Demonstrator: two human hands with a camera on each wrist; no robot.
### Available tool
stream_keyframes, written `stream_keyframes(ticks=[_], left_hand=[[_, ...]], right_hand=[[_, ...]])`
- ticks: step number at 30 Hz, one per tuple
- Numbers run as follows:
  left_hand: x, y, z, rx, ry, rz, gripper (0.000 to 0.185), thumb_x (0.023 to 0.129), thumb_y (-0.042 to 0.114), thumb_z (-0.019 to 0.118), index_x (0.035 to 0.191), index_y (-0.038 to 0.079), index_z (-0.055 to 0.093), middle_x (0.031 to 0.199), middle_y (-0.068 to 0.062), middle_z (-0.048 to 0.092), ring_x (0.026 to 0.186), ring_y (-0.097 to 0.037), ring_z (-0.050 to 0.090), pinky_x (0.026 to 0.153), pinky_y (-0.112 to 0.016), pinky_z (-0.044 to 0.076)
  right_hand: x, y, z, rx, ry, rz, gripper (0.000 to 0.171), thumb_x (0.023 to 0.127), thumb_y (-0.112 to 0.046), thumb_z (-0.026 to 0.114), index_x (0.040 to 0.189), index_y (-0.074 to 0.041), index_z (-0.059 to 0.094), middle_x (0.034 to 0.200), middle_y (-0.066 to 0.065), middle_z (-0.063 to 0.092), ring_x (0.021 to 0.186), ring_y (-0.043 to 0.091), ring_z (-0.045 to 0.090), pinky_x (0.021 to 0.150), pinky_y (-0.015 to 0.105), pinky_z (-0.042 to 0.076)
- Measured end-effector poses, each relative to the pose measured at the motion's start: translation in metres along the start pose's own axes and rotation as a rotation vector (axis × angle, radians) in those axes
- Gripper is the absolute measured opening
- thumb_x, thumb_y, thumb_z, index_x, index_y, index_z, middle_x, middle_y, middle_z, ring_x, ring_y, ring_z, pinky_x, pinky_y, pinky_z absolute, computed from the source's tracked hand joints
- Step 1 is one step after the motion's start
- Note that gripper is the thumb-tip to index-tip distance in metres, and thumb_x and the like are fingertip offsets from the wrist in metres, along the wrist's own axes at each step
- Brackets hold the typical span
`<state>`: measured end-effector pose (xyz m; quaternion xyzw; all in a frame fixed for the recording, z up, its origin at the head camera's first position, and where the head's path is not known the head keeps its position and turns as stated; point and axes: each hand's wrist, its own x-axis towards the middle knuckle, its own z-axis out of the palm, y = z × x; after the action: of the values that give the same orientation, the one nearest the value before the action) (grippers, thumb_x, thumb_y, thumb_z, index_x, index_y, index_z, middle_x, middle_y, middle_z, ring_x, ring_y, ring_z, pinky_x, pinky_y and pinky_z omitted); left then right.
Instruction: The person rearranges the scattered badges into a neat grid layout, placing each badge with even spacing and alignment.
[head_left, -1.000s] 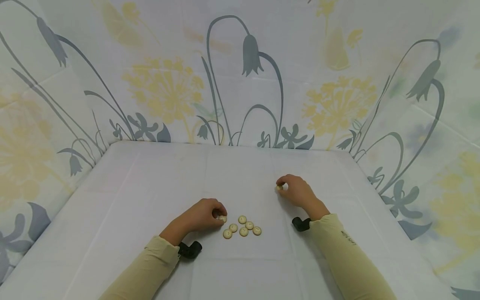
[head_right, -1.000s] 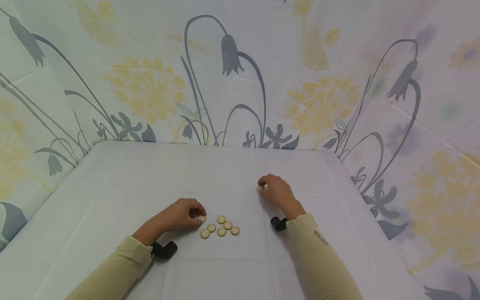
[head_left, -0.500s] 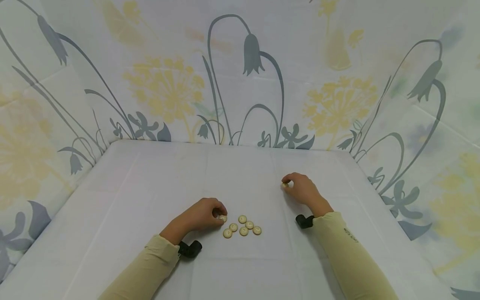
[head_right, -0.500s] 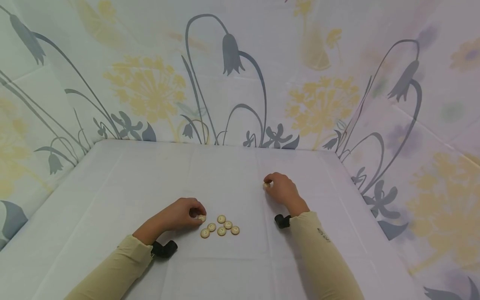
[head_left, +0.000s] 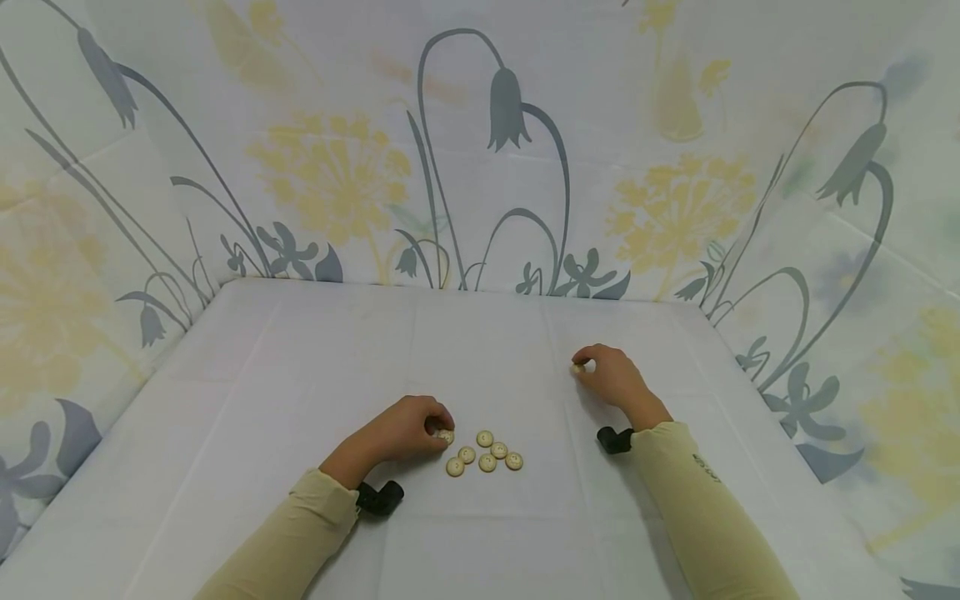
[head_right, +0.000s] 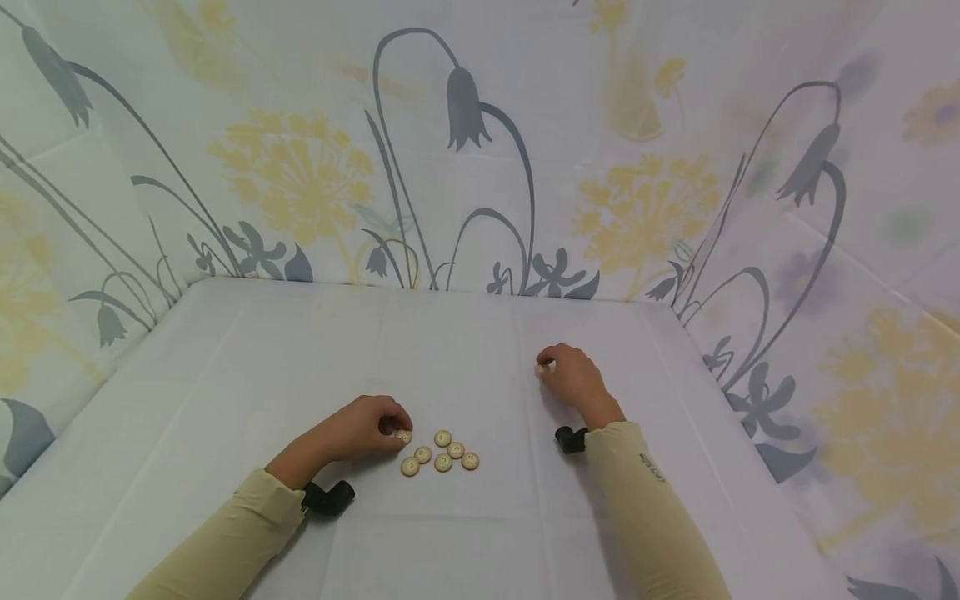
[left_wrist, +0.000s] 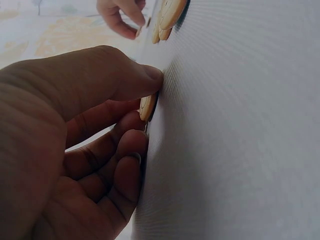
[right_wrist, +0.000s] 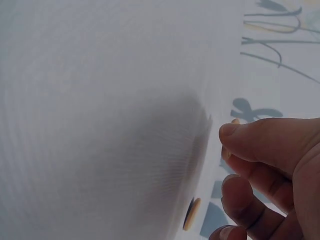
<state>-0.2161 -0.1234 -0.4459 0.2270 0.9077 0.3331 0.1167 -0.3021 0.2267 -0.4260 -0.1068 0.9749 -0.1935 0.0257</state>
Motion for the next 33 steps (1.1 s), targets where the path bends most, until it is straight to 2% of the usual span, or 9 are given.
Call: stream_keyframes(ticks=[4,11,25,33], left_hand=[[0.000,0.000,0.000,-0.002,-0.001,0.004,0.015,0.082,0.015,0.075,0.097,0.013,0.072,0.089,0.005,0.062,0.080,-0.010,0.053,0.073,-0.027,0.046],[0.000,0.001,-0.001,-0.001,-0.004,0.001,0.016,0.083,0.015,0.074,0.098,0.013,0.071,0.090,0.005,0.062,0.081,-0.010,0.053,0.074,-0.028,0.047],[-0.001,0.001,-0.001,0.003,-0.009,0.005,0.015,0.083,0.016,0.073,0.098,0.014,0.072,0.090,0.005,0.063,0.082,-0.009,0.054,0.075,-0.029,0.047],[-0.001,0.001,-0.001,0.006,-0.007,-0.001,0.015,0.084,0.016,0.073,0.098,0.013,0.071,0.091,0.005,0.063,0.082,-0.010,0.054,0.075,-0.029,0.047]], right_hand=[[0.000,0.003,0.000,0.001,-0.001,0.008,0.026,0.093,-0.016,0.060,0.116,-0.007,0.067,0.127,0.016,0.062,0.125,0.040,0.051,0.104,0.054,0.039],[-0.002,0.007,-0.004,0.016,0.008,0.013,0.026,0.093,-0.016,0.059,0.115,-0.006,0.068,0.127,0.019,0.061,0.114,0.038,0.057,0.096,0.052,0.044],[0.002,0.014,-0.005,0.010,0.008,0.028,0.026,0.092,-0.014,0.058,0.114,-0.005,0.068,0.128,0.021,0.061,0.122,0.042,0.053,0.101,0.055,0.040],[0.004,0.015,-0.007,0.011,-0.017,0.037,0.026,0.092,-0.011,0.058,0.115,-0.004,0.067,0.127,0.021,0.061,0.119,0.040,0.054,0.101,0.054,0.040]])
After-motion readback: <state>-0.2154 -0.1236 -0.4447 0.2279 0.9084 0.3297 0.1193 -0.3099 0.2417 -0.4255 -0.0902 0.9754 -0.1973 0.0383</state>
